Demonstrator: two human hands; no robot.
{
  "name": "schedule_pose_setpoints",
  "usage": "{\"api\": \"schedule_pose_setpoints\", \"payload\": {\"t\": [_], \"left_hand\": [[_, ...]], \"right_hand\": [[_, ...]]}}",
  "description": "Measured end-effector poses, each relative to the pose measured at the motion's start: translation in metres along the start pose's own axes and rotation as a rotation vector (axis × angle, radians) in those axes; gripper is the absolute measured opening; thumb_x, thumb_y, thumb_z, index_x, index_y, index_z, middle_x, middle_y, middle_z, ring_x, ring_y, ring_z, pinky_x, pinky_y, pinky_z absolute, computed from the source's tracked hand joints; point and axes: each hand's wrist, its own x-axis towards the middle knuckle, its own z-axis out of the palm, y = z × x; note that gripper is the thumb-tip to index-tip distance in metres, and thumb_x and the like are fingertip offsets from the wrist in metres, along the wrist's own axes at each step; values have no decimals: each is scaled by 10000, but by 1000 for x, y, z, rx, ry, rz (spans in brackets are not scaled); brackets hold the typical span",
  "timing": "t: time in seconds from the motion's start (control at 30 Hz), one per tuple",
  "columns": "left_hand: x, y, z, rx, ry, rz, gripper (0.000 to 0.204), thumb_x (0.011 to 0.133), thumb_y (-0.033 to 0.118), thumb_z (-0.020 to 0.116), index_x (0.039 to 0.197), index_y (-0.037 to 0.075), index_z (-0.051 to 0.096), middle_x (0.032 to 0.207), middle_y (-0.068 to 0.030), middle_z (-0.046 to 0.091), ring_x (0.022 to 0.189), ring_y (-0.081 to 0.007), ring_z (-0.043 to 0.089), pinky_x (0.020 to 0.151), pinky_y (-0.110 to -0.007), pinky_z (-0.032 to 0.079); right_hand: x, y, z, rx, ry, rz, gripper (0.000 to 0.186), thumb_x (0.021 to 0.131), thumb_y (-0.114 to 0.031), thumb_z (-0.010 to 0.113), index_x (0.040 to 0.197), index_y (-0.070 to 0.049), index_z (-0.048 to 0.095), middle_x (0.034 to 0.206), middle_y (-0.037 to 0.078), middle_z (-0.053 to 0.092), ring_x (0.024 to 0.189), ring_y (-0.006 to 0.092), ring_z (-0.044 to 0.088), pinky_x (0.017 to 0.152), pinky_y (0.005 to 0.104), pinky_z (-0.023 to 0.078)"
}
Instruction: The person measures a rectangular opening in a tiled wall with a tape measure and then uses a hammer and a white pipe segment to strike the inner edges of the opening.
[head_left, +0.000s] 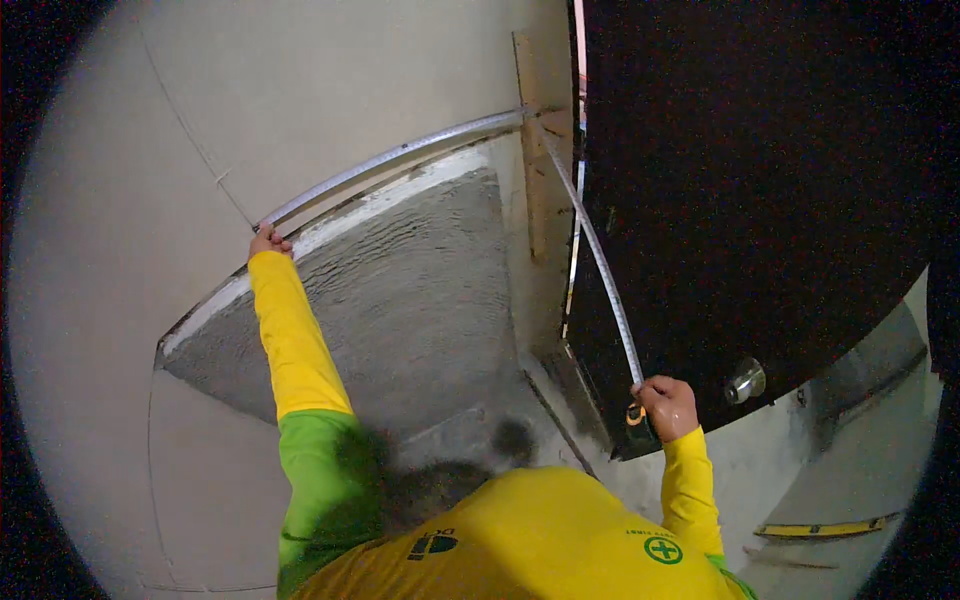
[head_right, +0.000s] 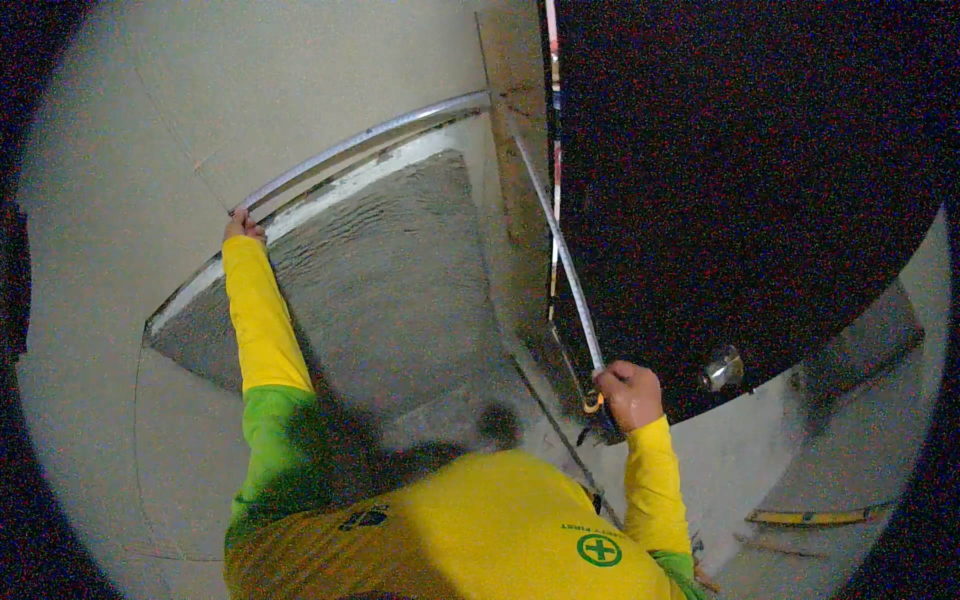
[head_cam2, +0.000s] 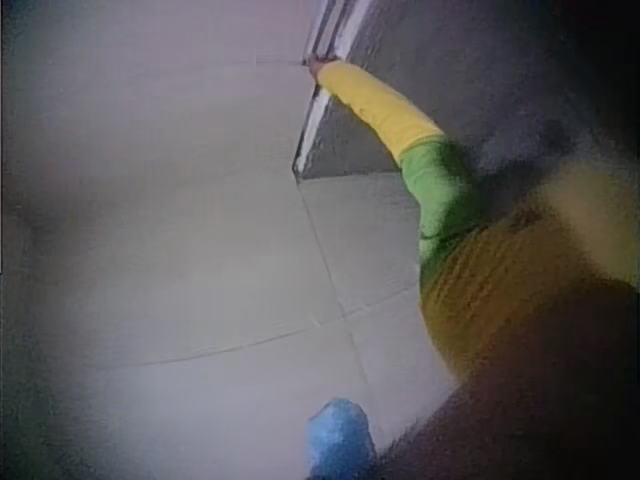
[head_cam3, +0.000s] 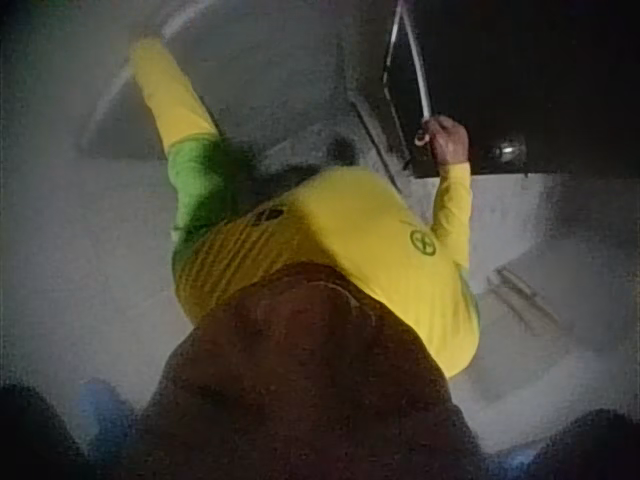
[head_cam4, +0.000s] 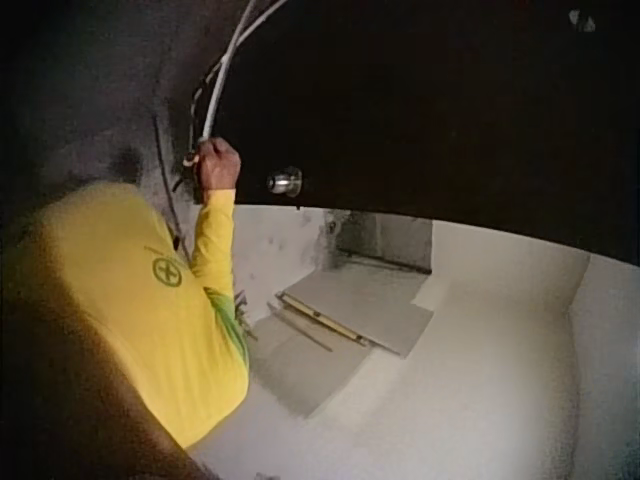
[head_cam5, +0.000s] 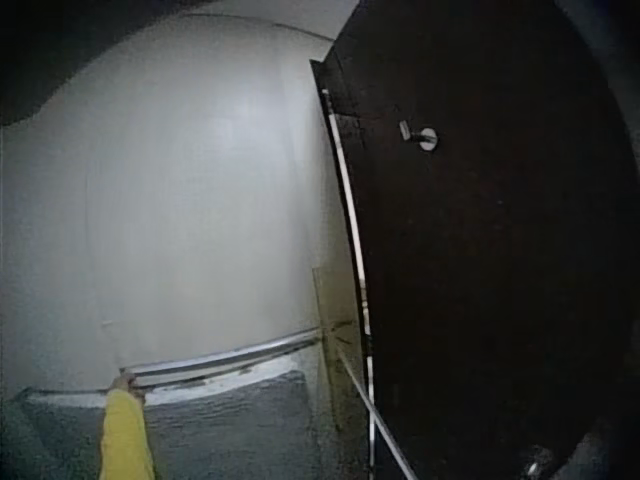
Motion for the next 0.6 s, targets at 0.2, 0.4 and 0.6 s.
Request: {"api": "schedule_pose_setpoints", "payload": {"t": [0.2,0.4,0.6], "left_hand": [[15,-13,-13,36,-40,25,251,886,309,530,696,161,461,498,28,385,387,-112,323,350,-251,285],[13,-24,-5,29,40,19,214,883,286,538,727,148,490,516,15,405,388,-120,352,342,-250,289],[33,-15,-18,-14,11,96,216,885,293,529,743,137,484,520,9,400,390,-127,355,340,-259,292]], "right_hand": [[4,23,2,-1,-31,-4,231,726,-232,606,737,-5,644,601,140,566,545,201,541,537,328,412],[-6,-2,-31,-92,-57,-27,229,718,-229,612,681,-2,625,553,118,554,502,191,515,495,333,390],[0,-28,-57,-143,-88,-106,215,701,-169,618,616,25,579,489,75,470,471,125,449,455,303,345]]}}
